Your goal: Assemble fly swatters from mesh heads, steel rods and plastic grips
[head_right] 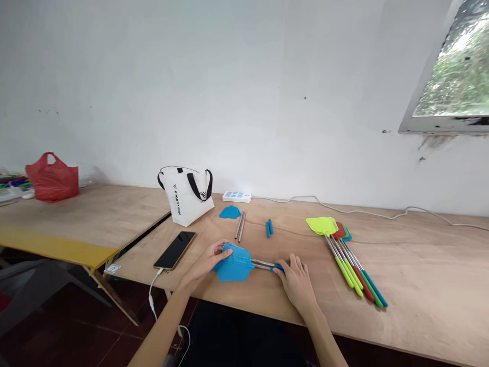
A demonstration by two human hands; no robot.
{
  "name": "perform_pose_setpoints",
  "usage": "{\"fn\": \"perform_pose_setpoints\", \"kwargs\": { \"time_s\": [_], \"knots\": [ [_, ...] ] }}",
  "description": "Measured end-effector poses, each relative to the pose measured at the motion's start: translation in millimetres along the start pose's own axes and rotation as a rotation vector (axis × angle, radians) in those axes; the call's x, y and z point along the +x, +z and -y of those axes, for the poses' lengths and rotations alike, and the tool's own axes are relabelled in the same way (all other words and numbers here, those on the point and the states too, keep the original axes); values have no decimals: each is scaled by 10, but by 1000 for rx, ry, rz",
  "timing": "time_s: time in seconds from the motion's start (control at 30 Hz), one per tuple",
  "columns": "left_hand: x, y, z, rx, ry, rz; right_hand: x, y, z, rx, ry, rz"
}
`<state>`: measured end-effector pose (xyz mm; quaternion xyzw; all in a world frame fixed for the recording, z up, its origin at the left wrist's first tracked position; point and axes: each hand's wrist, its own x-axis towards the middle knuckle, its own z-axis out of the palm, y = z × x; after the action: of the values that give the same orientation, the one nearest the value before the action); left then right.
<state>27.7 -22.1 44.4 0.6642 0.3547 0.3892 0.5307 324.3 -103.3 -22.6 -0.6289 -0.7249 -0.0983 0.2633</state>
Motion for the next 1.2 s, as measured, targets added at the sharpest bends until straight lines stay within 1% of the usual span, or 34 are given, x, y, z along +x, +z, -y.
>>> {"fn": "perform_pose_setpoints", "kwargs": {
  "time_s": [0.07,0.13,0.27,0.37,0.47,0.53,0.6,0.77,0.9,1.0,1.2],
  "knots": [
    [11,16,17,-3,-18,-42,5,-30,5,51,16,16],
    [27,30,49,-1,-52,-111,11,-57,5,99,33,1],
    [67,27,97,-32,-102,-308,28,-108,-12,188,157,-122],
    [87,-3,66,-174,-72,-452,46,-151,-4,289,240,-173],
    [86,-36,-6,-380,-19,-518,60,-195,38,353,241,-160],
    [76,-49,-48,-466,-14,-539,64,-215,72,358,206,-140],
    [66,-52,-72,-497,-19,-546,66,-225,101,342,172,-134],
    [55,-26,-81,-468,41,-508,65,-208,135,334,165,-124],
    [41,1,-89,-494,16,-452,62,-197,134,339,169,-103],
    [23,0,-103,-463,15,-412,61,-204,125,341,151,-96],
    [-25,-46,-181,-394,43,-404,63,-222,79,349,141,-159]
  ]
}}
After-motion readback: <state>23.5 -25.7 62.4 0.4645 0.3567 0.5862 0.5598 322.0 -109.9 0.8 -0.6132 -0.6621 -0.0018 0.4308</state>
